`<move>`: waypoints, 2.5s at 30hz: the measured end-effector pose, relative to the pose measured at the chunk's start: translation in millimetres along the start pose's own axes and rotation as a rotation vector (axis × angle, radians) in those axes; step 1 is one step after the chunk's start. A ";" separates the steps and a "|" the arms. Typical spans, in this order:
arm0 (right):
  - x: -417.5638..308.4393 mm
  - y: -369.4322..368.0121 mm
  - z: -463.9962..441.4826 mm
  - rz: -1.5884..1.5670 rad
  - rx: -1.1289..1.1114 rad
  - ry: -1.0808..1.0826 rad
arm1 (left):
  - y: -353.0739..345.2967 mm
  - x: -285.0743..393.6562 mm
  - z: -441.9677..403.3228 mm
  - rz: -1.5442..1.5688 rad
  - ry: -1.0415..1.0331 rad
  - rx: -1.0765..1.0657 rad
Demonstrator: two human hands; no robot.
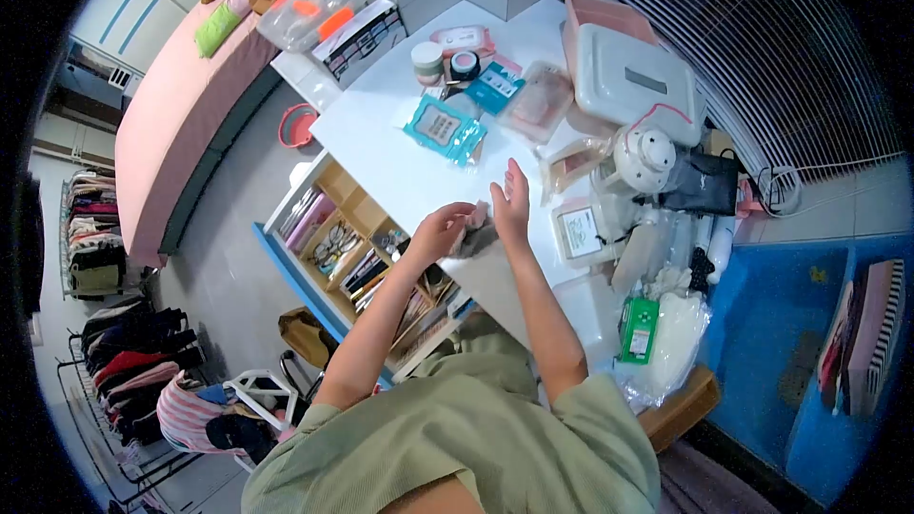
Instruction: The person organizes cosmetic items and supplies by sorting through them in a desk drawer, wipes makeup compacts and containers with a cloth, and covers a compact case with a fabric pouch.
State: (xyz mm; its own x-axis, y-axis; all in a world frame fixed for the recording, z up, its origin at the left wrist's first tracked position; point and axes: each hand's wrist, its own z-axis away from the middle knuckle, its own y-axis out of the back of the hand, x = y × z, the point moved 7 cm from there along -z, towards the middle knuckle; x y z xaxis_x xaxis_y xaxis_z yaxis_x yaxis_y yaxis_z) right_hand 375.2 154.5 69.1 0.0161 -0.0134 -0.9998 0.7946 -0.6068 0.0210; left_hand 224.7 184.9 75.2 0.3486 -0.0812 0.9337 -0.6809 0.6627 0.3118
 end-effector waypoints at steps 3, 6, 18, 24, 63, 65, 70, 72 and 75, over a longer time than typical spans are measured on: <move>-1.5 4.7 -39.1 -0.246 0.057 -0.149 | -0.9 29.4 -37.6 -0.161 -0.012 -0.015; -9.8 16.5 -68.3 -0.275 0.180 -0.209 | -4.8 46.7 -73.8 -0.258 -0.080 0.056; 24.8 44.5 -123.2 -0.292 0.257 -0.417 | -46.9 58.8 -189.9 -0.526 -0.308 0.125; 6.8 39.8 -131.1 -0.392 0.140 -0.292 | -59.3 46.6 -216.8 -0.645 -0.218 0.107; -87.8 -46.6 -14.4 0.392 -0.471 0.262 | 136.0 -31.3 69.8 0.240 0.063 0.424; -84.4 -64.7 5.7 0.490 -0.590 0.305 | 140.7 -32.7 102.5 0.304 0.051 0.476; -64.0 -103.4 60.7 0.585 -0.775 0.250 | 140.3 -56.7 176.6 0.446 0.134 0.669; -49.1 -113.9 82.8 0.607 -0.824 0.290 | 142.5 -74.3 199.6 0.301 0.049 0.705; -28.6 -120.3 110.2 0.549 -0.891 0.232 | 126.5 -92.4 237.7 0.384 0.204 0.728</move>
State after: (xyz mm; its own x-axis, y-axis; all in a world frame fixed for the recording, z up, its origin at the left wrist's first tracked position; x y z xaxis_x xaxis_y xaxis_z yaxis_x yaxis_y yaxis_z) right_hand 212.2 140.3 95.3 0.5467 0.1001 -0.8313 0.7985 0.2365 0.5536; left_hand -46.8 99.3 70.1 0.0701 0.2334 0.9698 -0.9962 -0.0337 0.0801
